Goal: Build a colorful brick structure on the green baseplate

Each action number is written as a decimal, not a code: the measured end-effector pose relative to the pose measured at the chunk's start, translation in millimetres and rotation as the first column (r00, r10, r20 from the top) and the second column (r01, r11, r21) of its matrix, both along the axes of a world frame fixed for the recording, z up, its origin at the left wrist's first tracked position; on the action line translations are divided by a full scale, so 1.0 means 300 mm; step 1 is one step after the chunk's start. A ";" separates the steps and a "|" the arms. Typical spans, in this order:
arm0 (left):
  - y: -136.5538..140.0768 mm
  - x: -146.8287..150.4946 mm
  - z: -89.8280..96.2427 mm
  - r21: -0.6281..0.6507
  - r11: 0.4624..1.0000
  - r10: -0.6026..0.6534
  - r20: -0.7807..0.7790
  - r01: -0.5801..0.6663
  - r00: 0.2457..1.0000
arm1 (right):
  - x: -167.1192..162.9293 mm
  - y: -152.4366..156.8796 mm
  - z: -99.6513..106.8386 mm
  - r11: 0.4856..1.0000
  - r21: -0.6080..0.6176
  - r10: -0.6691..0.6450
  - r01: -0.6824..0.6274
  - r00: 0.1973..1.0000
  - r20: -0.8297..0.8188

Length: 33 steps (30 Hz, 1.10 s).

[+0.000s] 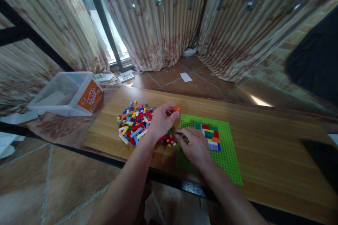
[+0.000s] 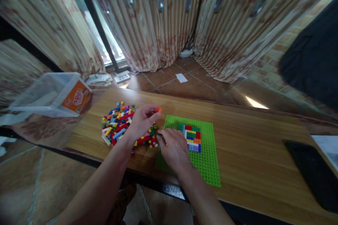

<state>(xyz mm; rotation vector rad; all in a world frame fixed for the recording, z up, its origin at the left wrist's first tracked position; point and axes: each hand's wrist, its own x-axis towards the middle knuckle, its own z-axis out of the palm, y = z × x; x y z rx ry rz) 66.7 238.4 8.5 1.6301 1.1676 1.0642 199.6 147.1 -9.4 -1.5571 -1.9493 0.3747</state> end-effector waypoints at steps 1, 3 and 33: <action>-0.002 0.001 -0.001 0.000 1.000 -0.009 0.002 0.009 1.000 | -0.003 0.000 0.000 1.000 0.002 -0.009 0.009 1.000 -0.017; -0.005 0.003 -0.004 -0.006 1.000 -0.027 0.006 0.027 1.000 | -0.005 0.000 0.005 0.999 0.019 -0.034 0.035 0.998 -0.056; 0.040 -0.203 0.039 0.212 0.977 0.127 -0.628 0.011 0.768 | 0.122 0.010 0.058 0.951 0.063 -0.258 0.303 0.888 -0.381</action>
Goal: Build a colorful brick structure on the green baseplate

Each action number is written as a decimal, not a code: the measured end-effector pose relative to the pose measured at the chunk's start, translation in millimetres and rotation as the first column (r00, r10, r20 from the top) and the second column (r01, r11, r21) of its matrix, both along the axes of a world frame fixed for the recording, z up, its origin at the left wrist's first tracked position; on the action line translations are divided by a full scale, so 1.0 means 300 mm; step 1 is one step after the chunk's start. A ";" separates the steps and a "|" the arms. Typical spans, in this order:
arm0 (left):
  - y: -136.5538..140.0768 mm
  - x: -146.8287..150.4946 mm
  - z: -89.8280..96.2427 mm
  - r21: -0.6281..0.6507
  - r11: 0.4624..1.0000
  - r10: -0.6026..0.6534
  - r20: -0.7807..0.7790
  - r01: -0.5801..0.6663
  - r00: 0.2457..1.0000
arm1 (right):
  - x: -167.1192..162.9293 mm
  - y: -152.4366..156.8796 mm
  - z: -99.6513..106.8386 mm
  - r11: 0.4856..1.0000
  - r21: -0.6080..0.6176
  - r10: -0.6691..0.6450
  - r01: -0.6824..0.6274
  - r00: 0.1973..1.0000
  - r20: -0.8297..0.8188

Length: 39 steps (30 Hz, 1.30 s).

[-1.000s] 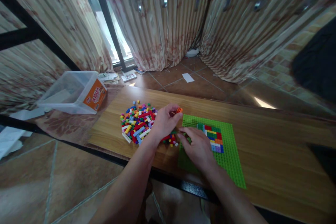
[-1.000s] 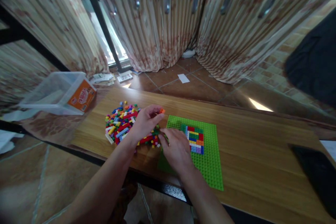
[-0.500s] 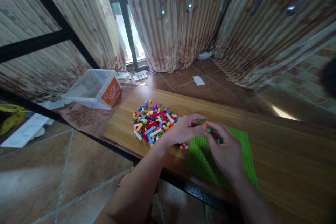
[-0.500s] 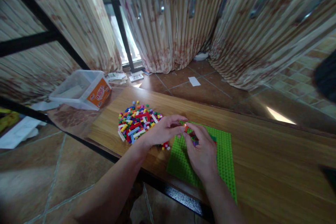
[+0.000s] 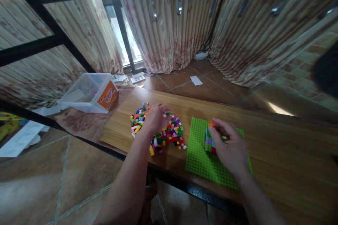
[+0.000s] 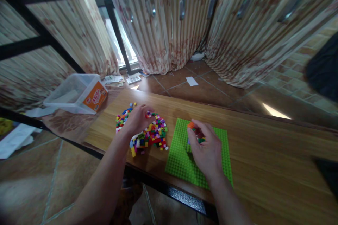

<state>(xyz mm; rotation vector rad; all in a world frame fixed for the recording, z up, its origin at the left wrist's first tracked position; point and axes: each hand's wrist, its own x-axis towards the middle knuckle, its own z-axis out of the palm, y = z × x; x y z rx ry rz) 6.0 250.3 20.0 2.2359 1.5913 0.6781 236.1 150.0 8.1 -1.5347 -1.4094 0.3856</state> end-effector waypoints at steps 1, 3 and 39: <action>0.000 -0.011 0.001 0.013 1.000 0.010 -0.057 -0.009 0.998 | 0.002 0.000 0.001 1.000 0.000 -0.002 0.002 1.000 -0.001; -0.005 -0.020 0.005 0.008 1.000 0.008 -0.153 -0.007 0.988 | 0.004 0.000 0.002 1.000 0.003 0.001 -0.001 1.000 -0.002; 0.020 -0.042 0.023 -0.100 0.946 -0.286 0.189 0.308 0.940 | 0.069 0.019 0.048 0.996 -0.020 0.017 -0.090 0.396 -0.918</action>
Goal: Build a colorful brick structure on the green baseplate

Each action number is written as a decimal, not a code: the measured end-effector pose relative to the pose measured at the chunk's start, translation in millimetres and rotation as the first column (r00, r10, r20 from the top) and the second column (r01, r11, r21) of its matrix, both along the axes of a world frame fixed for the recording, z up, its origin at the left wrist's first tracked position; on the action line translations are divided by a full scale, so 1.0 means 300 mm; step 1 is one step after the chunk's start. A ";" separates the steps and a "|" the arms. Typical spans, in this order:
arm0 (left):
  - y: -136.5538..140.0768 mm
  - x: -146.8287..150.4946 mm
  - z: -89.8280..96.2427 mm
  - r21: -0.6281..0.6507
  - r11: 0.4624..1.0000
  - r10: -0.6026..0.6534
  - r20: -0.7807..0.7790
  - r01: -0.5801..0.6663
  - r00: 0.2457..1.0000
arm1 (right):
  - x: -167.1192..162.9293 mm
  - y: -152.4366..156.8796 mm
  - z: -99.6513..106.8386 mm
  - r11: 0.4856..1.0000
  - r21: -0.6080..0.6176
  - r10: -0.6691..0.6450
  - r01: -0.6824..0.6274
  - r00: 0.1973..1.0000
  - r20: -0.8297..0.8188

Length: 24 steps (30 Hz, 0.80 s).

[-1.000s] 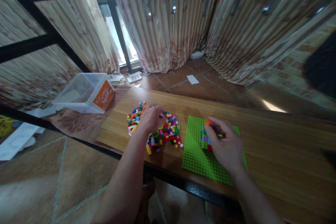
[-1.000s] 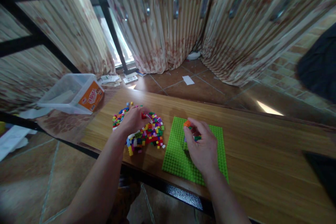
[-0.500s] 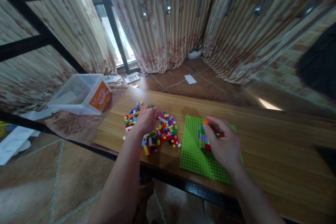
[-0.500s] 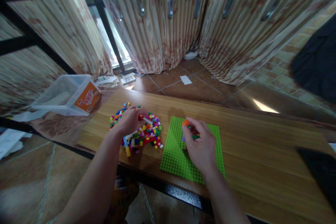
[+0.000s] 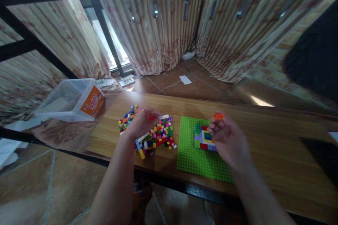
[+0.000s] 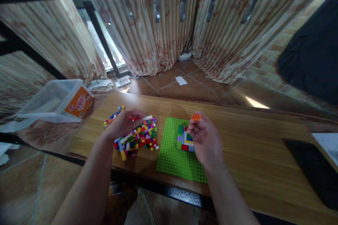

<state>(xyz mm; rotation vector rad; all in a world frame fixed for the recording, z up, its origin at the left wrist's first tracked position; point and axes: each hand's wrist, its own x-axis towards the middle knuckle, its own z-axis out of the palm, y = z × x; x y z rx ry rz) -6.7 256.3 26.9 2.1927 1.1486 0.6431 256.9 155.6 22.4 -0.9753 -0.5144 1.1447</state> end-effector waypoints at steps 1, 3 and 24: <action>-0.005 0.009 0.006 -0.039 0.999 -0.029 0.069 0.032 0.997 | 0.012 0.001 0.009 1.000 -0.013 0.022 -0.023 0.995 -0.092; -0.021 0.040 0.017 -0.107 0.990 -0.070 0.184 0.091 0.980 | 0.033 0.002 0.023 0.998 -0.039 0.041 -0.048 0.984 -0.174; -0.174 0.397 -0.050 -0.666 0.705 0.290 0.585 0.245 0.757 | 0.061 -0.015 -0.017 0.988 -0.126 0.157 -0.094 0.640 0.752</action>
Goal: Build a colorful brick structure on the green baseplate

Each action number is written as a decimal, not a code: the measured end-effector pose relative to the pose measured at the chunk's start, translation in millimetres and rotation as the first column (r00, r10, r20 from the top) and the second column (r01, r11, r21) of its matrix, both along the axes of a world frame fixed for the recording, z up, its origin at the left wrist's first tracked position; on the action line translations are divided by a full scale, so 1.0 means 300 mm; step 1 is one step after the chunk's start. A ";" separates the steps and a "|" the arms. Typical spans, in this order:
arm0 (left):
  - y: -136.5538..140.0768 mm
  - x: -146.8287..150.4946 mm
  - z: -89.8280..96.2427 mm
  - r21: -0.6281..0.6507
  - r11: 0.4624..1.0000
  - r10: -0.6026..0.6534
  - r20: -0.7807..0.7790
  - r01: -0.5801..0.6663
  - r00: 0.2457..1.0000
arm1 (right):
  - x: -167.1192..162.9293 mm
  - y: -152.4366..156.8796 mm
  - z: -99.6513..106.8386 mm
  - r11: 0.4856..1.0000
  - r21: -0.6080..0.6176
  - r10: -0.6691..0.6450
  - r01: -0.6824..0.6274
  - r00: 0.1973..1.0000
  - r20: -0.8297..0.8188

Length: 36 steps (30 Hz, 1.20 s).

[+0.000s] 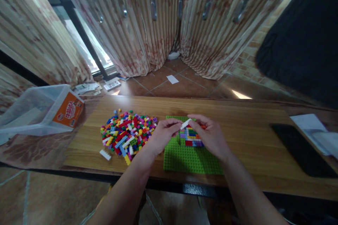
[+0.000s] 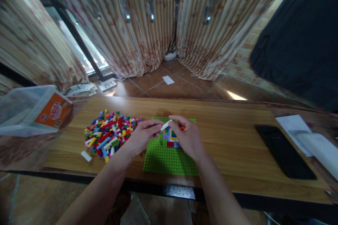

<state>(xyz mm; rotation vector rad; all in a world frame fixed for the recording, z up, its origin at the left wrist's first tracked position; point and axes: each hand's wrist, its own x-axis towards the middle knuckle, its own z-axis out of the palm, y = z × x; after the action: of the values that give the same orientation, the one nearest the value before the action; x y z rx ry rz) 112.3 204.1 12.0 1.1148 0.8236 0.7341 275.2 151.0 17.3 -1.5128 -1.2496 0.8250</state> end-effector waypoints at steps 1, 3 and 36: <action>0.002 0.001 -0.003 -0.025 1.000 -0.005 0.020 0.006 1.000 | 0.002 0.000 -0.001 1.000 -0.007 0.019 -0.019 1.000 -0.004; 0.006 0.002 -0.008 -0.076 0.997 -0.005 0.062 0.009 0.998 | 0.007 -0.002 -0.002 0.999 -0.014 0.050 -0.050 0.999 -0.001; 0.051 0.076 -0.081 0.563 0.823 0.196 -0.397 0.069 0.897 | 0.142 0.032 -0.061 0.986 -0.146 0.136 -0.083 0.904 0.405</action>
<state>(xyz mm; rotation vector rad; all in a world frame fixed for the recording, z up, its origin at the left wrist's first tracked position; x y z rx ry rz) 135.3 219.4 -12.3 1.8510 1.0620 0.8236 317.9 160.7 -1.0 -1.7962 -1.6311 0.6829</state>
